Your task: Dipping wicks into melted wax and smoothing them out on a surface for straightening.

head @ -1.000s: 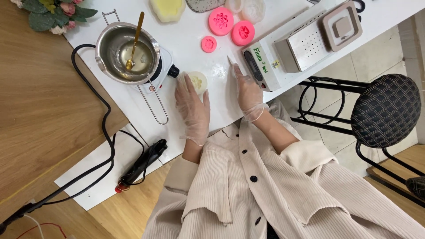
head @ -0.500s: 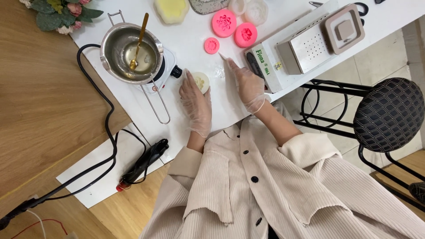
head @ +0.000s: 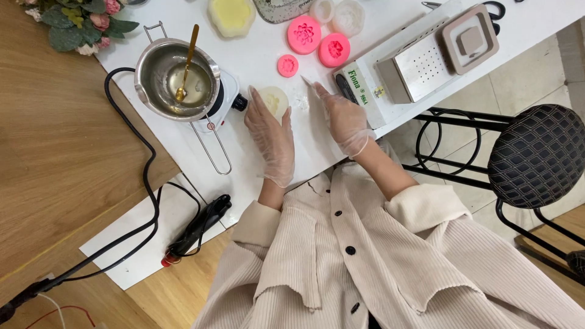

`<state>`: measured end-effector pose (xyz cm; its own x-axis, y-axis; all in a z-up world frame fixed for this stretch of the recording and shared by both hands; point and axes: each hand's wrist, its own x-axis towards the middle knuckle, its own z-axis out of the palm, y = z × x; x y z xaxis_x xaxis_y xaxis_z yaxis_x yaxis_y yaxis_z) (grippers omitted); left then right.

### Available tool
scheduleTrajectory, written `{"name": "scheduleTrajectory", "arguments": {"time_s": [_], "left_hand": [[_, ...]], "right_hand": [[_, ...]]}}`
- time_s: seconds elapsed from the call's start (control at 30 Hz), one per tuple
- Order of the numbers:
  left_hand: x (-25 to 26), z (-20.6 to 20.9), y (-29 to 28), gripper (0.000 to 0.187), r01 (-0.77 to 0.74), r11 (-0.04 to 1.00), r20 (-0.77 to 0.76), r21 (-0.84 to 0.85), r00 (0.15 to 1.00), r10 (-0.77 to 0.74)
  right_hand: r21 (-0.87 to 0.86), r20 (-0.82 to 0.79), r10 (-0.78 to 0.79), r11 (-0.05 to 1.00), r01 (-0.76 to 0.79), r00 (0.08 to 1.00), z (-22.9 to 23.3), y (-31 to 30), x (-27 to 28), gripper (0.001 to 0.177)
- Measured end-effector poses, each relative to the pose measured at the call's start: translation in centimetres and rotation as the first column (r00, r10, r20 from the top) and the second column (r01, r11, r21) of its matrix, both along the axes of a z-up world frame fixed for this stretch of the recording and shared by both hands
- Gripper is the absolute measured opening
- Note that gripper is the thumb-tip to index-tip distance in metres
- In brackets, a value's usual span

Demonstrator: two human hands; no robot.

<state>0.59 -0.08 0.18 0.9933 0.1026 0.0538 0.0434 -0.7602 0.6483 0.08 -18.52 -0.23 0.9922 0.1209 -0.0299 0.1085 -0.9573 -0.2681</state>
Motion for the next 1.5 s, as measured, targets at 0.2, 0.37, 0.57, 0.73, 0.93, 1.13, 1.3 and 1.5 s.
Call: {"name": "scheduleTrajectory", "arguments": {"time_s": [0.2, 0.37, 0.57, 0.73, 0.93, 1.13, 1.3, 1.5], "left_hand": [[5.4, -0.9, -0.8, 0.1, -0.027, 1.0, 0.104, 0.002, 0.994, 0.027], [10.8, -2.2, -0.7, 0.098, 0.093, 0.985, 0.001, 0.145, 0.996, -0.094], [12.9, -4.2, -1.1, 0.095, 0.143, 0.979, 0.04, 0.146, 0.988, -0.15], [13.2, -5.2, -0.7, 0.094, 0.175, 0.982, -0.01, 0.07, 0.985, -0.175], [12.5, -3.4, -0.1, 0.096, 0.205, 0.976, -0.039, 0.072, 0.978, -0.203], [11.7, -1.9, -0.2, 0.085, 0.19, 0.964, 0.005, 0.184, 0.981, -0.194], [9.4, 0.8, -1.5, 0.063, 0.078, 0.987, 0.068, 0.141, 0.994, -0.089], [0.5, 3.2, -1.9, 0.05, 0.117, 0.993, -0.117, -0.018, 0.986, -0.119]], "right_hand": [[-0.156, -0.202, 0.014, 0.987, -0.046, 0.979, 2.5, 2.5, -0.8, 0.066], [-0.087, -0.229, -0.002, 0.996, -0.018, 0.973, 1.3, 0.8, -3.2, 0.073], [-0.045, -0.254, -0.311, 0.95, 0.31, 0.916, 1.9, 0.6, 0.3, 0.057], [-0.062, -0.18, -0.172, 0.985, 0.163, 0.969, -1.3, 1.5, 0.4, 0.062], [-0.057, -0.271, -0.098, 0.995, 0.085, 0.958, 1.6, 2.5, -2.5, 0.069], [0.031, -0.131, -0.261, 0.963, 0.267, 0.956, -0.2, -0.6, -3.5, 0.057], [0.053, -0.224, -0.214, 0.971, 0.231, 0.951, 0.9, 1.7, -3.4, 0.061], [0.057, -0.333, -0.167, 0.979, 0.197, 0.928, 0.1, 3.6, -5.2, 0.062]]}}
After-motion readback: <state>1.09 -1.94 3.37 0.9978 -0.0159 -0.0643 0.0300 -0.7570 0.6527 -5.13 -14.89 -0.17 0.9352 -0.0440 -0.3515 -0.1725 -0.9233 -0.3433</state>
